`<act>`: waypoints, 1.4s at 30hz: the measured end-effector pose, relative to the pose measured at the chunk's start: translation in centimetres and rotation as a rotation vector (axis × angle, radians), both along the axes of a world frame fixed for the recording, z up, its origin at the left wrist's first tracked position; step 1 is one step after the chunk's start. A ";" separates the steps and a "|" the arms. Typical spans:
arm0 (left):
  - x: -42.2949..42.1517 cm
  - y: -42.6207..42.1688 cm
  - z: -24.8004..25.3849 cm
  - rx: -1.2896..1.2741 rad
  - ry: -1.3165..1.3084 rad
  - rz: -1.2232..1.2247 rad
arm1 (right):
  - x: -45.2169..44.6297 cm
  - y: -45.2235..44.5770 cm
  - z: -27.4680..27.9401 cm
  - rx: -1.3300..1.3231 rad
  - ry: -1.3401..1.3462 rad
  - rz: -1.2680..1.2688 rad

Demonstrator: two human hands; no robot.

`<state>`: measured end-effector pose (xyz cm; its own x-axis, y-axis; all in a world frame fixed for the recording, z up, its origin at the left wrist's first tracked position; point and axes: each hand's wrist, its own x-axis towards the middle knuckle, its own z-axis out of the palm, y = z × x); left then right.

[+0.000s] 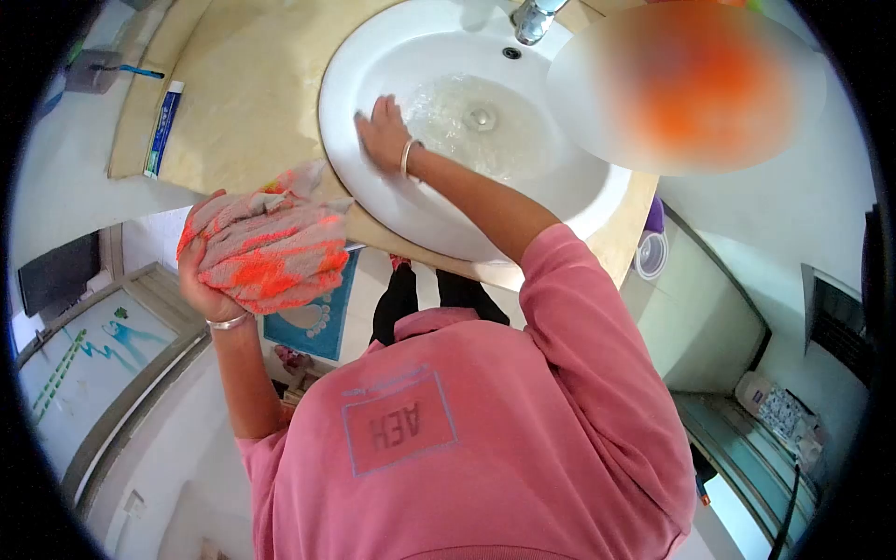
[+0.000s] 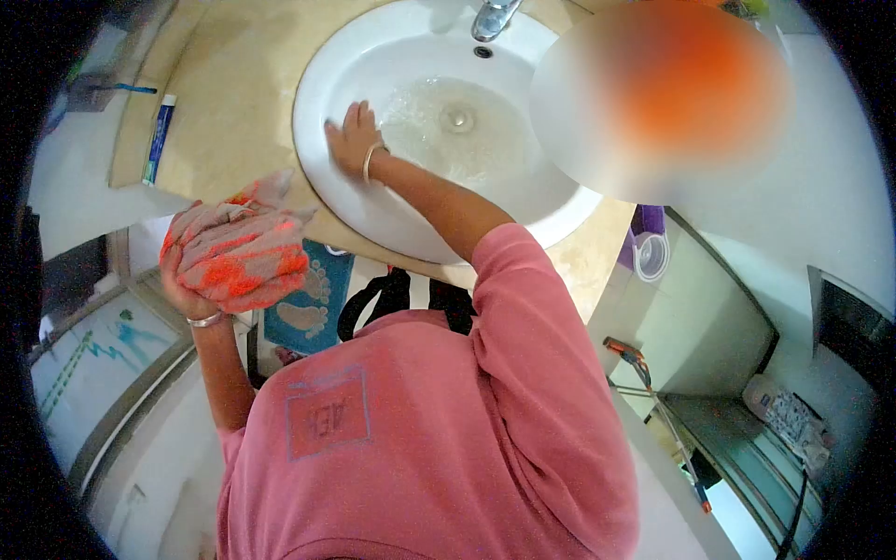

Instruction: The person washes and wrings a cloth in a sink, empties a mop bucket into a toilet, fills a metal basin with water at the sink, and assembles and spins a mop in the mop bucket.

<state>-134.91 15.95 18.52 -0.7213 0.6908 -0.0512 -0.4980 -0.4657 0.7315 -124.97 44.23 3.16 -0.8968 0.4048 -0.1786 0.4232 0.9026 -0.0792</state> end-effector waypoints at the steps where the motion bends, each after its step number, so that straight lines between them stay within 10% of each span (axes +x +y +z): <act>1: 0.0 0.1 0.0 -0.005 0.002 -0.015 | 1.7 -0.6 -2.0 -0.130 0.111 -0.056; 5: 0.5 0.8 0.6 -0.044 0.008 0.064 | 12.5 -0.3 1.3 -0.285 -0.177 0.188; 9: -0.1 0.4 0.0 0.008 0.011 0.000 | 19.8 2.8 7.5 0.018 -0.419 -0.175; 32: 1.4 0.9 2.1 -0.071 -0.020 0.000 | 10.8 10.7 1.2 0.062 -0.012 -0.511; 42: 0.4 0.7 1.1 0.001 0.004 -0.015 | 16.0 6.9 8.3 -0.245 0.213 -0.558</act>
<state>-134.48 16.66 19.60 -0.7109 0.7017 -0.0474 -0.5018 -0.4588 0.7333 -108.96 51.14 11.49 -0.5893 0.7906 -0.1666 0.7761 0.4965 -0.3888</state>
